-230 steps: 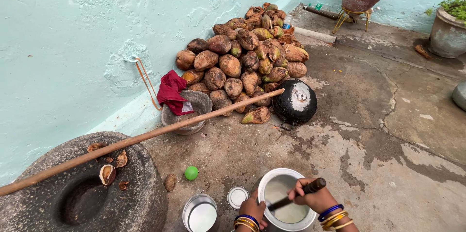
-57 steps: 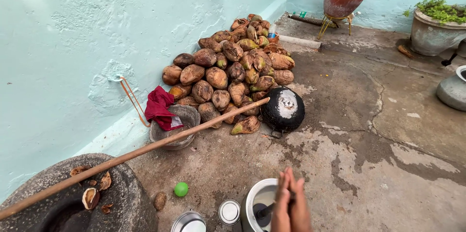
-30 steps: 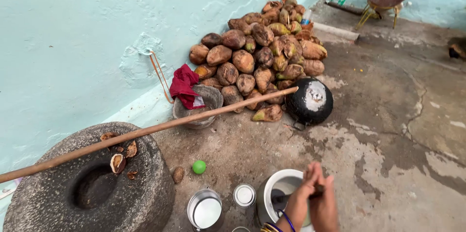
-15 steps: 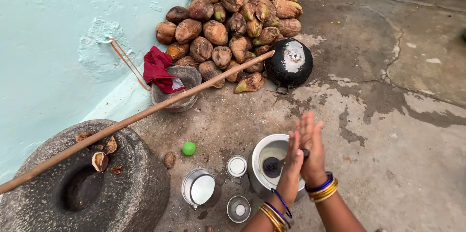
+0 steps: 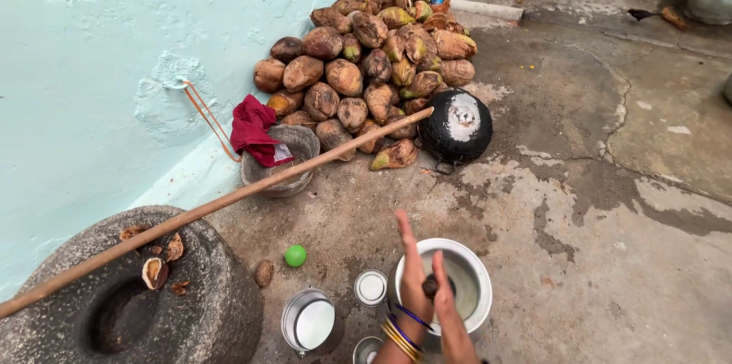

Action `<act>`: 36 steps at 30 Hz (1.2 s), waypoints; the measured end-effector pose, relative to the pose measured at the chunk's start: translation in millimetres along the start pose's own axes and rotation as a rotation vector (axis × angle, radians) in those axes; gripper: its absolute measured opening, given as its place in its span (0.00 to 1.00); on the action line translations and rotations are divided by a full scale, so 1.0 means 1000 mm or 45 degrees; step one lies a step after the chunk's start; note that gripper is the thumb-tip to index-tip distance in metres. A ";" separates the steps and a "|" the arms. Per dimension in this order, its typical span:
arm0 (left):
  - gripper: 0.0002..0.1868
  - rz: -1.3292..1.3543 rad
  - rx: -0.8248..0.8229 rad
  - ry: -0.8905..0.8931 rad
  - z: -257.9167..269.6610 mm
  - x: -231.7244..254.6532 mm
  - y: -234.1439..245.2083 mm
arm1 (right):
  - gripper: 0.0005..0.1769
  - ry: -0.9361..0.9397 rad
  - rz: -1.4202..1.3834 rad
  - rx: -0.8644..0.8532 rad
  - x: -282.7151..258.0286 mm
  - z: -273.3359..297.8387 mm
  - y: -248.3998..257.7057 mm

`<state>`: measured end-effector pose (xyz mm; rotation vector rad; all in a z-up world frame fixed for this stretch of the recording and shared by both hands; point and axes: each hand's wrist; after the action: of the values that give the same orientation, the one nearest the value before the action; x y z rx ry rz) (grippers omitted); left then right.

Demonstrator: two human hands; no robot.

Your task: The recorder is using a wooden tool to churn liquid inside a metal pot.

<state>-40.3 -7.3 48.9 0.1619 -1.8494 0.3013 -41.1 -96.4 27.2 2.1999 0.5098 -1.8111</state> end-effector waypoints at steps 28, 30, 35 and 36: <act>0.32 0.232 0.009 0.060 0.004 -0.059 -0.024 | 0.51 0.069 -0.269 0.324 0.082 -0.076 0.012; 0.33 0.098 -0.237 -0.023 0.020 -0.095 -0.039 | 0.51 -0.115 -0.681 0.325 -0.016 -0.064 0.036; 0.32 0.151 0.164 -0.171 -0.010 -0.029 0.010 | 0.48 -0.378 -0.606 0.323 0.004 -0.041 0.018; 0.32 0.154 0.166 -0.166 -0.005 -0.042 0.005 | 0.48 -0.383 -0.603 0.324 0.002 -0.041 0.018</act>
<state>-24.6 -2.4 9.7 0.1629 -1.9734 0.5061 2.9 -95.8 32.4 2.0149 0.8248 -2.5251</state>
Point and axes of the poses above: each hand's wrist, its own z-axis away from the middle knuckle, its own y-axis out of the back of the hand, x = y × z, and after that the axes turned 3 degrees about y, right-handed
